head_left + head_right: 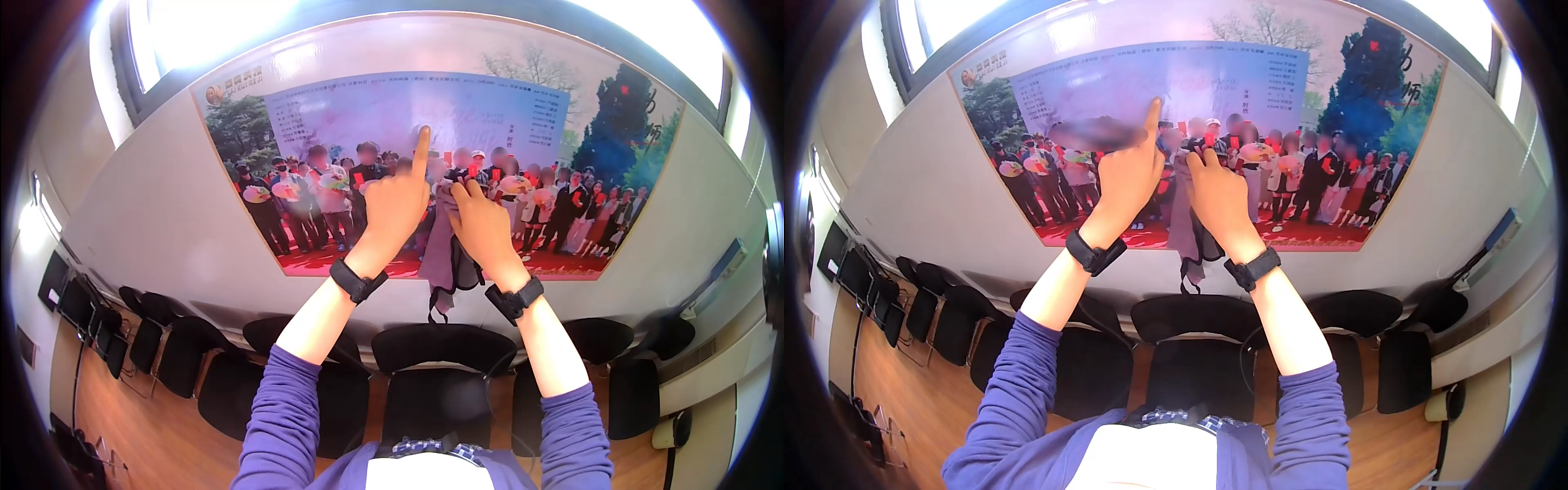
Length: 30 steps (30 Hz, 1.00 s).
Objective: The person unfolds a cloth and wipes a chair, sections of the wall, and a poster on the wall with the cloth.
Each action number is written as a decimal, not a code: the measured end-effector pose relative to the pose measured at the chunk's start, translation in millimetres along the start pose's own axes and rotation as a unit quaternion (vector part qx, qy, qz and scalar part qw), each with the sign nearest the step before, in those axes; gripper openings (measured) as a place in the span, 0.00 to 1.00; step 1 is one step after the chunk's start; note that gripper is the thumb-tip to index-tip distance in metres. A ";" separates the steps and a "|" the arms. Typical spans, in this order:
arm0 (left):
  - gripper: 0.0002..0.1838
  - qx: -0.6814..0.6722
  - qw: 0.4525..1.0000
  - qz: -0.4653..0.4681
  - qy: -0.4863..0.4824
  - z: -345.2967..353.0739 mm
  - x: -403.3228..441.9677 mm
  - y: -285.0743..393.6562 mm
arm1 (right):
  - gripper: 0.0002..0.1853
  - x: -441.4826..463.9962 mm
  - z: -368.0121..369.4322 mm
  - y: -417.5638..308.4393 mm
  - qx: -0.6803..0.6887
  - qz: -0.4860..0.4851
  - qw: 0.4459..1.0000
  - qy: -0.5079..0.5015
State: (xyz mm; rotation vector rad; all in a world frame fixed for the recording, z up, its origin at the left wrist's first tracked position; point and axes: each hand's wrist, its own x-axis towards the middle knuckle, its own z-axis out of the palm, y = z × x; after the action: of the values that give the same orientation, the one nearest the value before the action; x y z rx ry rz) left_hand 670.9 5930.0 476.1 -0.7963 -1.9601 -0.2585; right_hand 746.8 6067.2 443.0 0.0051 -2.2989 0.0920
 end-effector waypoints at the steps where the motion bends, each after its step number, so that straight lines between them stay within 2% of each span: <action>1: 0.39 -0.003 1.000 0.001 0.005 0.6 -0.7 -0.5 | 0.16 0.5 -1.6 -1.0 0.008 0.012 1.000 -0.021; 9: 0.41 0.011 0.999 0.011 0.049 10.9 -9.3 -2.2 | 0.17 0.0 -4.6 -4.0 0.007 0.020 0.999 -0.029; 12: 0.48 0.044 0.999 0.016 0.021 11.6 -11.6 -2.5 | 0.15 -0.1 -1.3 -2.6 -0.006 -0.001 1.000 0.005; 21: 0.48 0.055 0.996 0.012 0.067 21.2 -20.7 -4.0 | 0.15 -1.4 -0.3 -1.3 -0.012 -0.015 1.000 0.023; 25: 0.48 0.042 0.998 0.003 0.042 18.9 -23.1 -3.9 | 0.15 -1.6 2.0 0.2 -0.011 -0.017 0.999 0.031; 30: 0.48 0.027 0.999 0.000 0.047 22.0 -27.5 -4.1 | 0.16 -1.8 -1.4 -1.7 0.005 0.007 1.000 -0.016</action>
State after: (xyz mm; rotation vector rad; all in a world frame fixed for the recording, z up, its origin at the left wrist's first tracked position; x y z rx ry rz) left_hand 661.4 5925.9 442.2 -0.7362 -1.8707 -0.2371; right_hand 749.0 6065.6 442.7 -0.0033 -2.3314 0.1111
